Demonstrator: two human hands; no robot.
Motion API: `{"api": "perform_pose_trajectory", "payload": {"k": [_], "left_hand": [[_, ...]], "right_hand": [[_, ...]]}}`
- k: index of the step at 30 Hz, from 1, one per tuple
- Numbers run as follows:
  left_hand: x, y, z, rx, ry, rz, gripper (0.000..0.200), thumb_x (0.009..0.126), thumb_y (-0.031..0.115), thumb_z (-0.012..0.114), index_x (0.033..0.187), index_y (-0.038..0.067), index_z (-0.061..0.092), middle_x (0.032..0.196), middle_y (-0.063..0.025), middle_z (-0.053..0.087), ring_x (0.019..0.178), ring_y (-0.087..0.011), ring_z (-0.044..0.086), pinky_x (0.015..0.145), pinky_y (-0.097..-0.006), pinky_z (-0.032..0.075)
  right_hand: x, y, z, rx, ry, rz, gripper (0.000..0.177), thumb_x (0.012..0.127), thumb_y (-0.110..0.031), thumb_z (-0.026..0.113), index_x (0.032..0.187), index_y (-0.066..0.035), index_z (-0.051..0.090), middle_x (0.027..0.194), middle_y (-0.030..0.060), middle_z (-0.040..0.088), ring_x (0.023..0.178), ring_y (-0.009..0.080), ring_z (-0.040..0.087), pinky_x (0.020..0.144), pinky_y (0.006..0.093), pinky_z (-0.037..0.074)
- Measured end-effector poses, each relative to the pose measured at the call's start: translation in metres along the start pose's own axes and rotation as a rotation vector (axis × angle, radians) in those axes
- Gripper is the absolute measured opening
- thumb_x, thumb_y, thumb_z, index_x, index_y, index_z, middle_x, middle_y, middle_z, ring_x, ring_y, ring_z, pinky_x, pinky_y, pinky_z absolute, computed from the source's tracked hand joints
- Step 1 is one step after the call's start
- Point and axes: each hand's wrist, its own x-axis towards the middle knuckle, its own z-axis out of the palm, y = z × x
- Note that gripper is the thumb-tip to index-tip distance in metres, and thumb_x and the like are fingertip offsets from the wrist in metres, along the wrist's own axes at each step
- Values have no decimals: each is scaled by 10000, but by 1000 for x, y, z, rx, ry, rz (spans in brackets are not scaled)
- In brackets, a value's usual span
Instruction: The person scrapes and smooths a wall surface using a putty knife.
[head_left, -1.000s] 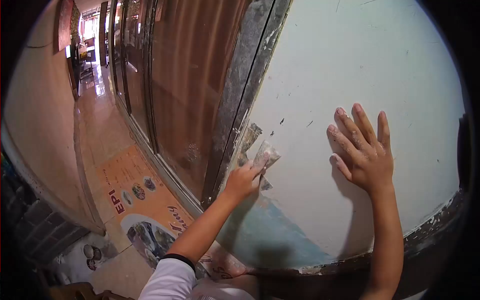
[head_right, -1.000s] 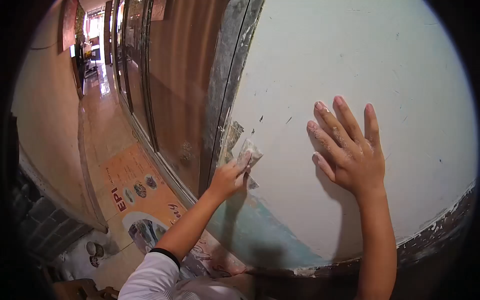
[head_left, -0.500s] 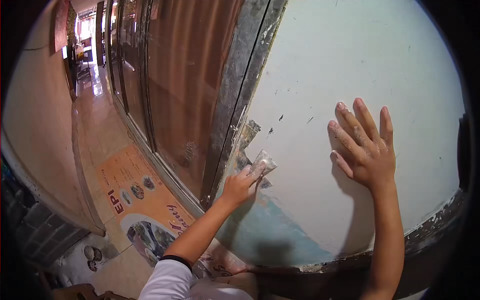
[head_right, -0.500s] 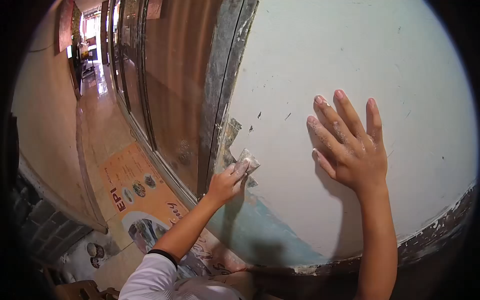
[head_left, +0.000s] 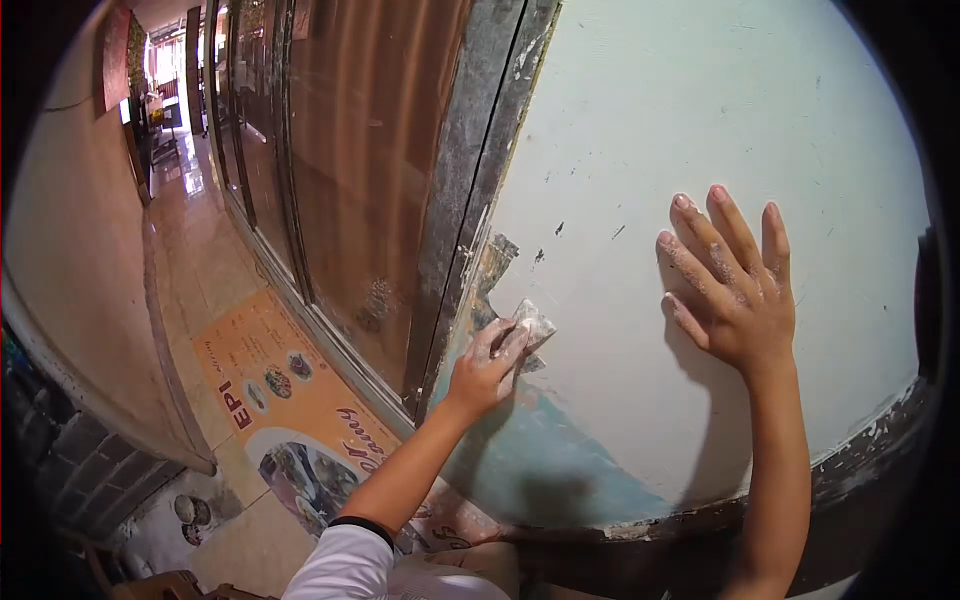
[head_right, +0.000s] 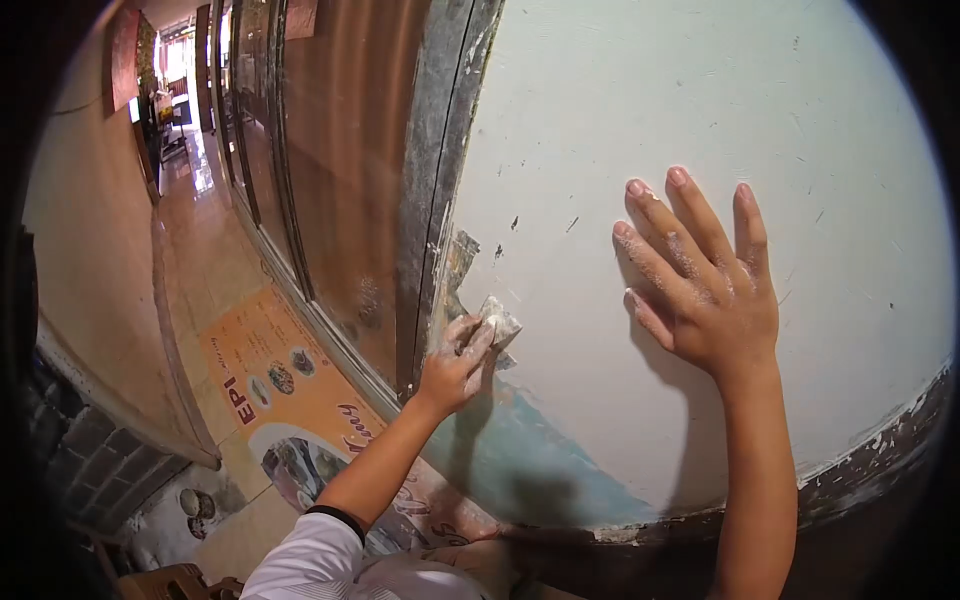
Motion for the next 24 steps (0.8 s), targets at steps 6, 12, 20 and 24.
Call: {"api": "perform_pose_trajectory", "payload": {"k": [6,12,20,24], "left_hand": [[9,1,5,-107,88,42,508,778,-80,707,1267,58,722,1352,-191,640,1222,-355,668,950,-404,600],[13,-1,4,-80,120,106,547,727,-36,733,1260,86,734,1371,-148,668,1023,-316,716,860,-388,601],[38,8,4,-131,149,93,512,709,-18,749,1205,108,763,1365,-136,678,974,-299,724,813,-360,605],[11,4,19,-114,179,78,519,723,-27,738,1221,119,763,1336,-138,694,968,-300,727,815,-360,605]], "right_hand": [[-1,-1,-1,9,-2,4,633,764,-483,736,1374,-357,622,1595,-91,486,1529,191,370,1313,569,109],[0,-1,0,-3,8,5,611,769,-485,736,1355,-354,628,1588,-92,496,1526,189,375,1311,564,121],[0,-1,-2,10,-11,12,630,747,-475,761,1351,-346,635,1598,-90,484,1528,195,373,1307,575,123],[0,-2,-2,-4,6,15,615,759,-470,750,1350,-346,636,1594,-96,487,1529,189,370,1307,575,126]]}}
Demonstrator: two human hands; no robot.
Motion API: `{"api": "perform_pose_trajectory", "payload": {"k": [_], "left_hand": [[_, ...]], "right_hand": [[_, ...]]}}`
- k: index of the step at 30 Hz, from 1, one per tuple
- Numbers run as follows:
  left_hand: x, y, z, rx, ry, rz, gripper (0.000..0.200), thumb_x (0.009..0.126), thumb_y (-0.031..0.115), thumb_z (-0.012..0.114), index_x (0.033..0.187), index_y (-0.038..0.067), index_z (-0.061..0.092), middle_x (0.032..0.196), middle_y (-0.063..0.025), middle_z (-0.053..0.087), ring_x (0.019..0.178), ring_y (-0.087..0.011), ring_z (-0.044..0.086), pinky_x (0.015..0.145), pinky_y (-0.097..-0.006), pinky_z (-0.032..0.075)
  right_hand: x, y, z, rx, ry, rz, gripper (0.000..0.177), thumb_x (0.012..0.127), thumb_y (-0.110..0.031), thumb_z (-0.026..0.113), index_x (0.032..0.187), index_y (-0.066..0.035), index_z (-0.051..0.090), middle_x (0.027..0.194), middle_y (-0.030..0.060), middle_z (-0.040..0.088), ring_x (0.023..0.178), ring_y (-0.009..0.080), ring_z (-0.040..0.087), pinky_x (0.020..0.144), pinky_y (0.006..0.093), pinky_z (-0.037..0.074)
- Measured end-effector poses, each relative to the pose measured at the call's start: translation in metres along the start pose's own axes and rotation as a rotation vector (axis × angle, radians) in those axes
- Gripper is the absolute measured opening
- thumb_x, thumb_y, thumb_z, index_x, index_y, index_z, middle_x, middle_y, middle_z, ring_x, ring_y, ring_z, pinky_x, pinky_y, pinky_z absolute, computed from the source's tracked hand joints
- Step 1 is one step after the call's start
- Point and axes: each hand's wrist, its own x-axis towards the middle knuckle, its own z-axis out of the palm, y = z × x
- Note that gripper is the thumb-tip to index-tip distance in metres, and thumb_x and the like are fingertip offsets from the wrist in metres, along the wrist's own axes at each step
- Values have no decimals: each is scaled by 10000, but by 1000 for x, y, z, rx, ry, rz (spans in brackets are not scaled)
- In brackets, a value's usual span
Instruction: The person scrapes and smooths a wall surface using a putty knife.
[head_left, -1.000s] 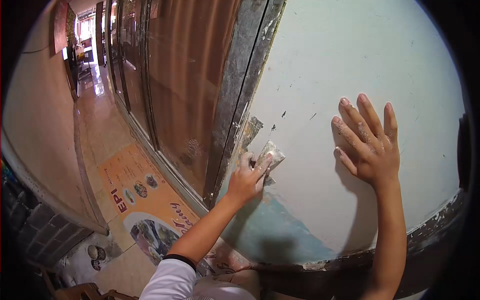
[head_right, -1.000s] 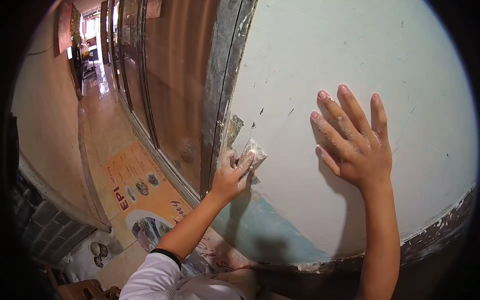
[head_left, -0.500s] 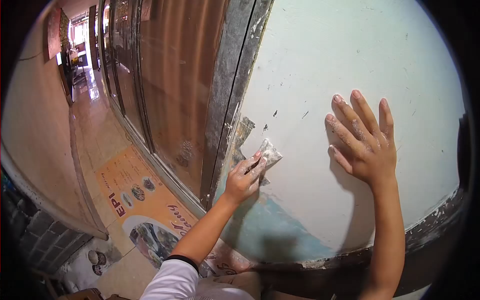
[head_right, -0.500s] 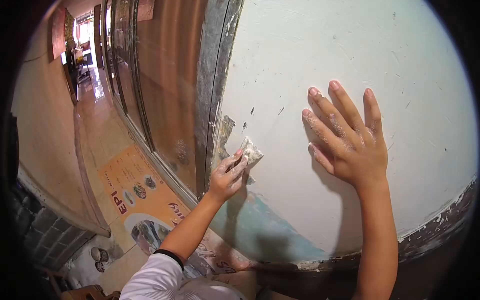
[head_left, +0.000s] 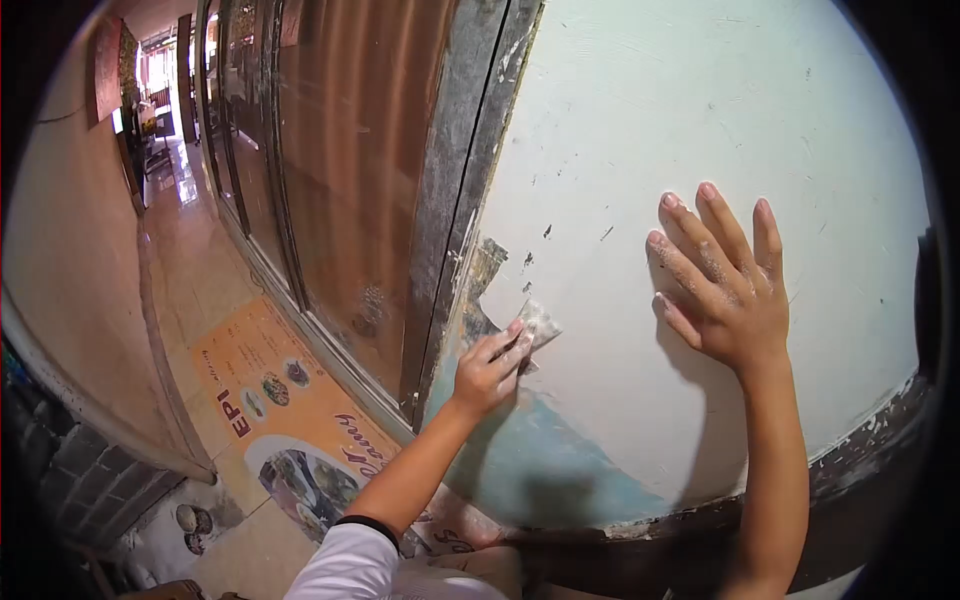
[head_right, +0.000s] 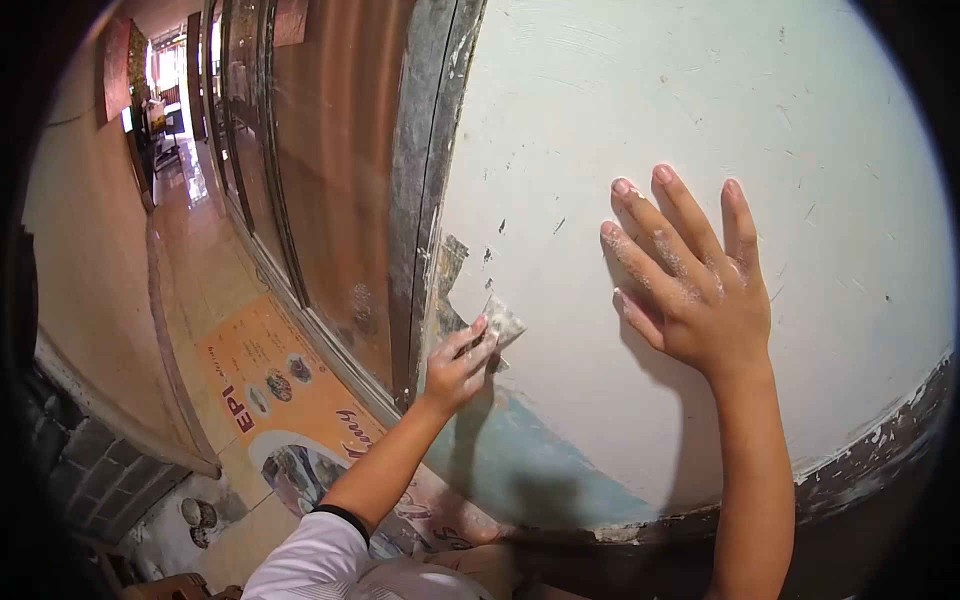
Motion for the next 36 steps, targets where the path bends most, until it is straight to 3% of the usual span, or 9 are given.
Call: {"api": "perform_pose_trajectory", "payload": {"k": [8,14,16,18,20,24,26,32,36], "left_hand": [[24,11,-3,-55,-47,-5,518,724,-34,714,1223,100,754,1391,-142,662,1058,-316,717,830,-363,600],[-17,3,-4,-47,-79,-54,486,726,-91,719,1174,89,781,1309,-163,694,1004,-303,727,845,-377,601],[-8,6,-3,-47,-86,-46,471,732,-90,717,1166,80,782,1297,-170,698,998,-305,729,841,-379,602],[11,7,7,-54,-15,14,521,727,-43,743,1223,116,761,1356,-133,682,957,-298,728,797,-362,594],[23,17,10,-94,28,-8,525,725,-65,729,1215,118,765,1356,-136,681,984,-310,730,783,-364,598],[-9,16,6,-62,-3,-53,458,737,-21,788,1171,124,783,1302,-128,710,914,-278,722,744,-353,597],[-25,10,6,-80,-61,-77,457,726,-72,721,1151,83,791,1313,-153,696,991,-289,723,839,-349,597],[17,19,12,-104,1,-11,494,726,1,781,1210,99,764,1344,-132,688,931,-291,720,757,-358,588],[-4,19,4,-29,-33,-4,490,722,-27,748,1198,88,765,1352,-147,683,964,-302,722,795,-375,591]], "right_hand": [[0,2,1,-10,11,-10,594,764,-459,752,1340,-355,647,1596,-93,486,1531,190,367,1311,570,120],[1,2,0,-11,-1,-3,547,791,-460,733,1325,-363,660,1588,-93,496,1526,192,374,1313,568,123],[1,2,-1,7,-2,-34,518,822,-407,685,1325,-286,689,1564,-22,537,1523,272,393,1298,577,112],[2,2,0,7,7,-30,518,825,-404,680,1327,-280,689,1561,-20,540,1521,275,397,1297,578,113],[1,1,-1,0,9,-18,550,788,-450,727,1322,-338,657,1579,-79,510,1523,203,384,1305,574,125],[1,0,0,1,-3,-1,572,773,-454,741,1326,-341,650,1584,-88,501,1525,197,379,1309,567,117],[0,1,2,19,-1,9,569,774,-446,742,1326,-339,649,1585,-89,500,1525,193,378,1311,565,116],[0,1,1,32,-6,1,587,754,-437,757,1322,-330,653,1591,-89,494,1528,191,371,1310,567,117],[1,0,0,40,7,10,616,735,-430,766,1329,-325,644,1586,-91,501,1524,185,379,1307,567,130]]}}
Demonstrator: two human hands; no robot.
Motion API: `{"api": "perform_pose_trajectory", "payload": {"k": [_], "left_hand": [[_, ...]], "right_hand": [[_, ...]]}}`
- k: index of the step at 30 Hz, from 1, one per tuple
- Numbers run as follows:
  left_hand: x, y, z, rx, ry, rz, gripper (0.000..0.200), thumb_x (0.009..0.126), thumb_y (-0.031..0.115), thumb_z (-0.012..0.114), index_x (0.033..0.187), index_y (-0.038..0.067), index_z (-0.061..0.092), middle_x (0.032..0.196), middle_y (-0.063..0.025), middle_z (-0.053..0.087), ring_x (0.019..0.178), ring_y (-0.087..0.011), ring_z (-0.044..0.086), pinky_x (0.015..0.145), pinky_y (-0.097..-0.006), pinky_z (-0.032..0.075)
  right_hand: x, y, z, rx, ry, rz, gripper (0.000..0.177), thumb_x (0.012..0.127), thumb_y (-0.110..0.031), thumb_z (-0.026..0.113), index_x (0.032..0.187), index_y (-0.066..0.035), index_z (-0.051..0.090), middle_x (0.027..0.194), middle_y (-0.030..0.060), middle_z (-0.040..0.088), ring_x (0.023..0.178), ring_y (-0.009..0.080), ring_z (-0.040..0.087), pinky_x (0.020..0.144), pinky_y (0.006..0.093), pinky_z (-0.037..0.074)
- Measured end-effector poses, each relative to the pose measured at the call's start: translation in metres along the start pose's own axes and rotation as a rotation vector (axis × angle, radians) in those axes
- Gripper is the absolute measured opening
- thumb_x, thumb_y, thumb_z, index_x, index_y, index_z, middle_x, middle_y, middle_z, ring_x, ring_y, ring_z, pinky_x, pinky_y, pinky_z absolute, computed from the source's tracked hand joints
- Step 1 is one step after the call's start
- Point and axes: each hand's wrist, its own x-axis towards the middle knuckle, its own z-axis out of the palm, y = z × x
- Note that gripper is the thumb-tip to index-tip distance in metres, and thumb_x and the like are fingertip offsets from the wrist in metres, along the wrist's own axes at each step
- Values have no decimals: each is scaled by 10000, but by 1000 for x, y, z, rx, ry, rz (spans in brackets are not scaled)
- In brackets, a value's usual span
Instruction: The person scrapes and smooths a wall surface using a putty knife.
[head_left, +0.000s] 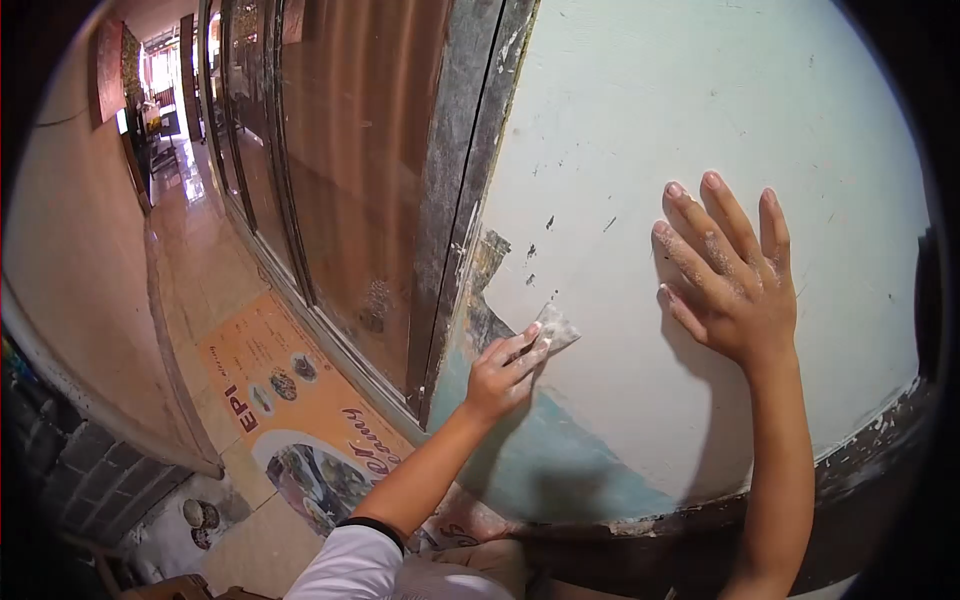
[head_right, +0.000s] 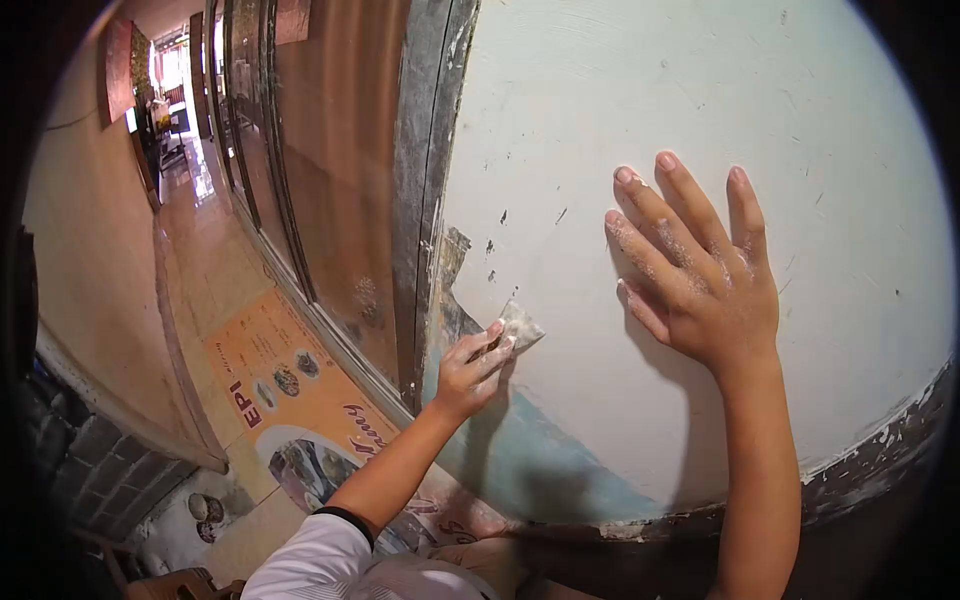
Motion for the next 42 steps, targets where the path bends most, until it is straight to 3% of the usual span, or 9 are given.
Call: {"api": "perform_pose_trajectory", "payload": {"k": [4,12,13,20,23,29,32,35,42], "left_hand": [[-6,2,1,-27,-10,-57,396,741,-88,737,1103,63,790,1282,-165,706,995,-310,731,842,-368,606],[11,5,1,-14,2,-1,503,700,-36,736,1182,105,773,1340,-130,694,916,-288,718,776,-364,596],[1,4,-1,-26,-33,-34,437,743,-80,725,1145,78,788,1326,-172,687,981,-299,725,797,-364,593],[49,19,0,-72,-19,-31,437,743,-105,715,1144,56,778,1328,-188,681,1069,-326,720,871,-374,602],[41,14,7,-24,52,39,545,697,-42,723,1221,101,761,1357,-130,681,960,-286,709,813,-370,591],[-11,3,5,-28,-15,-47,506,720,-63,733,1197,101,777,1341,-150,684,1020,-301,716,829,-368,597],[30,6,5,17,-1,-2,463,724,-84,742,1156,76,787,1310,-186,687,1071,-313,724,825,-360,599],[61,20,4,-68,28,-14,457,737,-19,767,1181,89,767,1347,-139,682,991,-307,721,823,-369,602],[-19,12,4,-41,-48,-84,439,761,-89,737,1166,74,786,1335,-173,682,1041,-311,724,854,-360,600]], "right_hand": [[-1,2,1,-1,3,-25,566,776,-396,736,1331,-300,674,1570,-36,527,1519,250,396,1296,580,139],[-2,3,4,-1,19,-23,550,781,-428,738,1313,-301,679,1573,-48,523,1520,230,395,1298,575,144],[-3,2,6,-13,25,-22,558,781,-434,740,1320,-305,671,1576,-54,518,1519,224,395,1300,571,142],[-4,3,6,-2,7,-9,598,778,-452,751,1352,-325,641,1585,-72,503,1525,204,380,1312,547,132],[-4,4,4,7,8,0,591,773,-438,758,1339,-308,646,1581,-69,508,1521,207,387,1307,549,146],[-4,4,2,13,18,-15,569,773,-412,764,1313,-269,655,1572,-58,521,1512,217,403,1294,549,172],[-2,3,2,29,18,-19,569,772,-399,765,1316,-273,656,1568,-55,525,1510,219,406,1296,548,165],[-3,2,3,43,27,8,542,758,-393,799,1271,-284,662,1581,-91,503,1516,171,383,1303,548,172],[-4,2,3,29,35,5,516,772,-395,802,1254,-270,668,1573,-86,514,1512,177,390,1303,554,184]]}}
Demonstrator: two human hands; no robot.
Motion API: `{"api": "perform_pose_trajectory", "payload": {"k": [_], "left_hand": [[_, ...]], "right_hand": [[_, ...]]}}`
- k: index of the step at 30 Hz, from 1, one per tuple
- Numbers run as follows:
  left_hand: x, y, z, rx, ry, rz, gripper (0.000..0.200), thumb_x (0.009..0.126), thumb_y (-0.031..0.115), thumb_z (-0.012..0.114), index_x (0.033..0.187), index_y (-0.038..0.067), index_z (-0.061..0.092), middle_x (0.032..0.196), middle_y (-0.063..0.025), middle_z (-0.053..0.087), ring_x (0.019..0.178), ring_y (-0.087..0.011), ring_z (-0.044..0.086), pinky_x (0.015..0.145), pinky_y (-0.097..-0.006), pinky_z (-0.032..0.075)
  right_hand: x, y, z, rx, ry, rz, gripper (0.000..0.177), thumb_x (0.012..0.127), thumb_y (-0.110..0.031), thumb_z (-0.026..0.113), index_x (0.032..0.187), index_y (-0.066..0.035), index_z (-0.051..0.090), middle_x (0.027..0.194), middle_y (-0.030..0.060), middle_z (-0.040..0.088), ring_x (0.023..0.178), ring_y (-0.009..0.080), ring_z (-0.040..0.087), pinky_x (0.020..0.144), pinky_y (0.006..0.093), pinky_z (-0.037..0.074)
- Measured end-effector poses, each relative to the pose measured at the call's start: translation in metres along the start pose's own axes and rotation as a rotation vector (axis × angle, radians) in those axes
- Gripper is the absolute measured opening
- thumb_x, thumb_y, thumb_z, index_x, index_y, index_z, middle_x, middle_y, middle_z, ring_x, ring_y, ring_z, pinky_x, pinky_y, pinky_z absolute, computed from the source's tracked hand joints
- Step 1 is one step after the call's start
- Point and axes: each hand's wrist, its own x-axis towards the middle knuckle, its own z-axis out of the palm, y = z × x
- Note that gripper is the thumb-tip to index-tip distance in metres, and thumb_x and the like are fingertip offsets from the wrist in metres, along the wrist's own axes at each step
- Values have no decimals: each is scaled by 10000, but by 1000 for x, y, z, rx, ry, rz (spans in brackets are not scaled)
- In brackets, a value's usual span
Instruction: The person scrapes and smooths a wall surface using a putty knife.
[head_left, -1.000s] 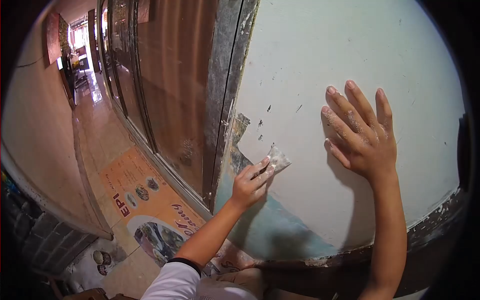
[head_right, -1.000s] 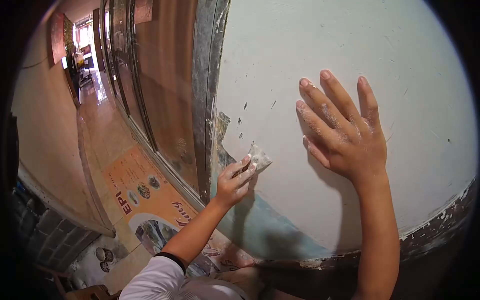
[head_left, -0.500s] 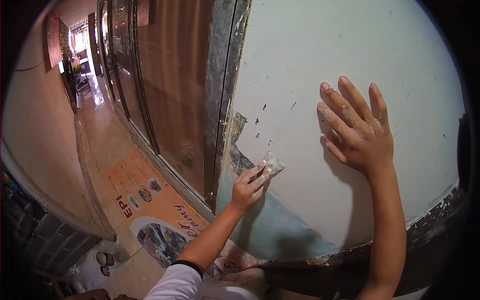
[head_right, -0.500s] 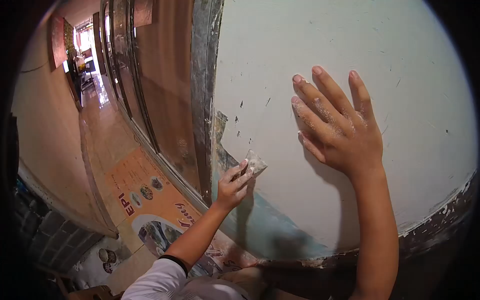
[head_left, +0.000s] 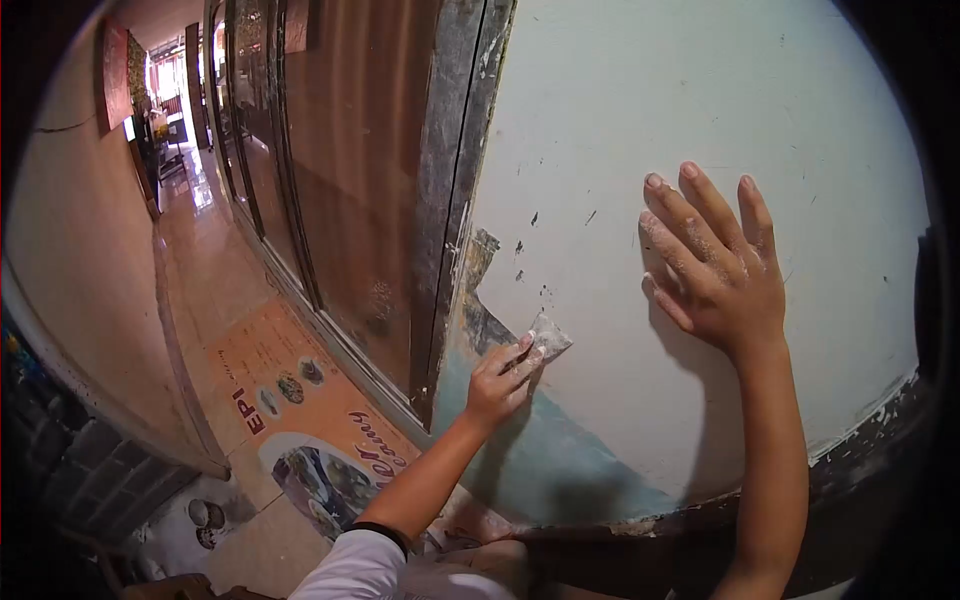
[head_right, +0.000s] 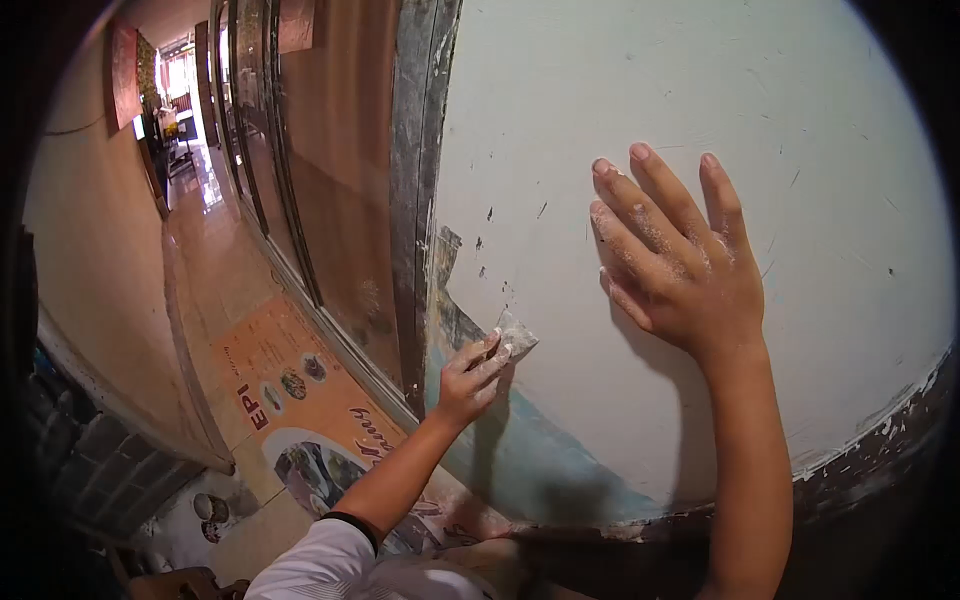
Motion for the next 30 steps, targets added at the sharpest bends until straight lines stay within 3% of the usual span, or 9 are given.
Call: {"api": "perform_pose_trajectory", "payload": {"k": [8,16,21,24,30], "left_hand": [[84,20,0,-50,67,52,503,744,-22,734,1230,105,756,1362,-143,670,1076,-328,709,885,-399,596],[-3,-17,-4,31,88,-36,484,750,-50,739,1203,117,772,1338,-140,690,1141,-322,708,946,-405,591],[45,-16,-11,-8,147,-16,444,754,-54,751,1170,96,775,1331,-151,696,1081,-337,717,888,-407,583],[38,-22,-15,27,88,-15,384,814,-78,757,1169,67,783,1303,-199,699,1147,-331,713,938,-350,585],[2,-33,-20,80,51,-88,391,788,-86,735,1141,70,794,1317,-190,702,1190,-333,702,975,-375,565]], "right_hand": [[-1,1,1,1,13,-5,513,784,-366,769,1274,-256,670,1542,-62,549,1501,212,418,1292,536,193],[-2,0,3,34,23,20,436,781,-357,799,1193,-263,691,1562,-92,525,1504,164,401,1300,535,198],[1,0,2,21,38,17,409,795,-360,799,1179,-265,692,1550,-94,537,1499,163,408,1305,527,193],[0,-1,1,28,18,26,424,788,-362,808,1182,-262,691,1540,-89,551,1493,165,417,1305,524,192],[0,0,1,15,40,19,420,786,-349,810,1177,-254,689,1540,-88,552,1485,171,432,1296,522,207]]}}
